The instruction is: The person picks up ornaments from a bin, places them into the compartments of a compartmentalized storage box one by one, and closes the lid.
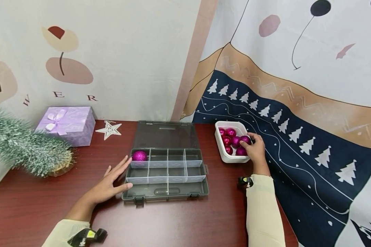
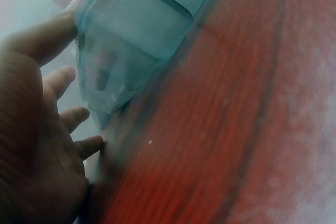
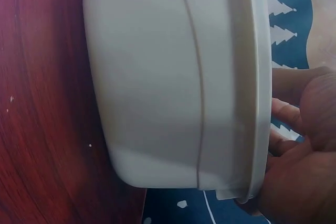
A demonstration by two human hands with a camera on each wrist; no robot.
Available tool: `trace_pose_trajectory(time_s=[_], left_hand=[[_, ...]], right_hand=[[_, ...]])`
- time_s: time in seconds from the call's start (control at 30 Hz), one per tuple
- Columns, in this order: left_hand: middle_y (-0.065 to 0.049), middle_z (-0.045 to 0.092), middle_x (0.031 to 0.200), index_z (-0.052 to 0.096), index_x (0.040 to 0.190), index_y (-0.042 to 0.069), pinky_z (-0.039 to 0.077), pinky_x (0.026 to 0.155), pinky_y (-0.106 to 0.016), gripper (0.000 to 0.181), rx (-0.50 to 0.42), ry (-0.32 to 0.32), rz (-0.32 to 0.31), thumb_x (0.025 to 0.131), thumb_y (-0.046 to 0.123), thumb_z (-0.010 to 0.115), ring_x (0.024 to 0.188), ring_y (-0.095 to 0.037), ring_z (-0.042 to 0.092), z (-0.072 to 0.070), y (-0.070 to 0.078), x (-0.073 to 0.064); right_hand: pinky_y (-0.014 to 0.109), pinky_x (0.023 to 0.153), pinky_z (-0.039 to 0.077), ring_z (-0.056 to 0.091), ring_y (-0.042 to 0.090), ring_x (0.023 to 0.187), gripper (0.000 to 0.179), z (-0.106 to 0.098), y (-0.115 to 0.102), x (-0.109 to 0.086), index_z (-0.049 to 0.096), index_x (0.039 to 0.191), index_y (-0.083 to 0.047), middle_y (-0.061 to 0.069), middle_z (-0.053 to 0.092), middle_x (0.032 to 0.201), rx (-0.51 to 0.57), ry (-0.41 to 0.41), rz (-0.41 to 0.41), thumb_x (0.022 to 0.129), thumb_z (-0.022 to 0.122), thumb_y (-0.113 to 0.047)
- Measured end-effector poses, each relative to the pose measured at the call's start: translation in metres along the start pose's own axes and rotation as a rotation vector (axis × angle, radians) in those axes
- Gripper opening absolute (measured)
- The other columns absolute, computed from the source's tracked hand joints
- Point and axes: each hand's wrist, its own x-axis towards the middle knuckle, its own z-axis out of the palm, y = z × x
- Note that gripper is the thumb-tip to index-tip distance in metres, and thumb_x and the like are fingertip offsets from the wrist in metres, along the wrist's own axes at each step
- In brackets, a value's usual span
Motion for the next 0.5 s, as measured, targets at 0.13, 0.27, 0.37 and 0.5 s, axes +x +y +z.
trace_pose_trajectory(time_s=[0.13, 0.27, 0.37, 0.5], left_hand=[[-0.029, 0.018, 0.181, 0.03, 0.174, 0.019, -0.009, 0.121, -0.09, 0.095, 0.001, 0.002, 0.006, 0.094, 0.02, 0.081, 0.153, 0.022, 0.011, -0.0004, -0.0004, 0.0006], [-0.029, 0.018, 0.181, 0.03, 0.174, 0.018, -0.009, 0.12, -0.091, 0.095, -0.001, 0.005, 0.011, 0.094, 0.02, 0.081, 0.154, 0.022, 0.011, -0.0007, -0.0003, 0.001], [-0.03, 0.018, 0.18, 0.03, 0.174, 0.017, -0.01, 0.121, -0.09, 0.094, -0.001, 0.001, 0.008, 0.095, 0.02, 0.081, 0.155, 0.019, 0.011, -0.0007, -0.0007, 0.0006], [-0.031, 0.017, 0.18, 0.029, 0.174, 0.016, -0.01, 0.122, -0.089, 0.094, -0.003, -0.001, 0.001, 0.096, 0.02, 0.08, 0.157, 0.013, 0.012, -0.0004, -0.0011, -0.0002]], right_hand=[[0.057, 0.133, 0.036, 0.046, 0.046, 0.151, 0.055, -0.0007, -0.0013, 0.0004, 0.058, 0.149, 0.006, 0.029, 0.051, 0.156, -0.002, -0.031, 0.022, 0.098, 0.078, -0.004], [0.058, 0.133, 0.036, 0.047, 0.047, 0.151, 0.057, -0.0006, -0.0022, 0.0005, 0.057, 0.15, 0.005, 0.03, 0.05, 0.158, -0.04, -0.047, 0.035, 0.098, 0.078, -0.003], [0.058, 0.133, 0.036, 0.048, 0.048, 0.15, 0.058, -0.0006, -0.0017, 0.0007, 0.057, 0.151, 0.005, 0.031, 0.05, 0.157, -0.067, -0.053, 0.035, 0.097, 0.078, -0.002], [0.06, 0.132, 0.036, 0.047, 0.049, 0.15, 0.057, -0.0001, -0.0004, 0.0012, 0.057, 0.151, 0.004, 0.03, 0.05, 0.157, -0.102, -0.062, 0.044, 0.098, 0.078, -0.001]])
